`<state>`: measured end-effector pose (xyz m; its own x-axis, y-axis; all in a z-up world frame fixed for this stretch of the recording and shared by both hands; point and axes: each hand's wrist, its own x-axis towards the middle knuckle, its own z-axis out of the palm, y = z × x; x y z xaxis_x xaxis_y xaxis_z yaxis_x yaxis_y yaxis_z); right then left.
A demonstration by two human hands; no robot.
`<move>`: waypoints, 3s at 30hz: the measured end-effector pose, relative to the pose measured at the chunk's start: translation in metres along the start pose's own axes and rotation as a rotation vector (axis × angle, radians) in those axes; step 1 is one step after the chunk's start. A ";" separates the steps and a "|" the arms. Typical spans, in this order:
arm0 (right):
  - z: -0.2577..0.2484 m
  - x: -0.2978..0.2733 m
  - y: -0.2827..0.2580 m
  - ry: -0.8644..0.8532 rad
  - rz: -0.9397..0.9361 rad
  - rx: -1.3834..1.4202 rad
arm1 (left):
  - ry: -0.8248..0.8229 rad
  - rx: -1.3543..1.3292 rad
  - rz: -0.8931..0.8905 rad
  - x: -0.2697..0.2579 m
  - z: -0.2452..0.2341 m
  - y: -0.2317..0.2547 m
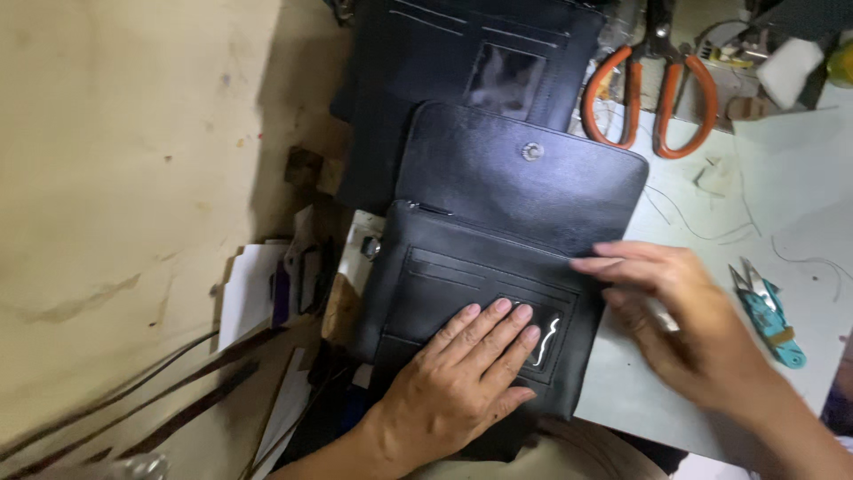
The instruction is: The person attaches a plastic ID window and a leather patch to a black leather bag using glue applied from a bottle and by hand, then folds and presses the pieces together.
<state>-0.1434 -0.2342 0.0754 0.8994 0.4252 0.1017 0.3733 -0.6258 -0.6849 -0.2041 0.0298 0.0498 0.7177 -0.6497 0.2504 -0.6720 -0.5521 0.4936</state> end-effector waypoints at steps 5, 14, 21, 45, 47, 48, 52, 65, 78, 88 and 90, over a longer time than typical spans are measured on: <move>0.020 -0.019 0.015 -0.150 -0.089 -0.041 | -0.037 0.012 -0.019 0.000 0.004 -0.004; 0.011 -0.015 -0.002 -0.115 0.235 0.354 | -0.031 0.051 -0.003 0.001 0.009 -0.005; -0.001 -0.027 0.000 -0.142 0.370 0.071 | -0.031 0.090 -0.006 0.002 0.009 -0.006; -0.004 -0.035 -0.007 0.157 0.472 -0.001 | -0.010 0.081 -0.007 0.003 0.010 -0.006; 0.013 -0.022 -0.013 0.136 0.136 0.100 | -0.024 0.084 -0.007 0.002 0.009 -0.005; 0.025 -0.017 -0.012 0.140 0.133 0.105 | -0.027 0.091 -0.006 0.003 0.010 -0.005; 0.043 0.004 -0.017 -0.034 -0.243 0.133 | 0.012 -0.007 0.004 0.001 0.006 -0.003; 0.071 0.086 -0.036 -0.344 -0.524 -0.091 | 0.152 0.055 -0.084 -0.019 -0.005 -0.012; 0.029 0.066 -0.045 -0.179 -0.348 -0.177 | 0.151 0.050 -0.095 -0.017 -0.009 -0.014; 0.063 0.088 -0.053 -0.294 -0.102 0.062 | 0.124 0.088 -0.091 -0.020 -0.010 -0.014; 0.050 0.068 -0.035 -0.341 -0.048 -0.028 | 0.105 0.072 -0.100 -0.020 -0.012 -0.015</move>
<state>-0.1065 -0.1505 0.0700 0.7549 0.6453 -0.1172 0.4234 -0.6160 -0.6642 -0.2058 0.0570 0.0469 0.7946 -0.5330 0.2907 -0.6045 -0.6498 0.4608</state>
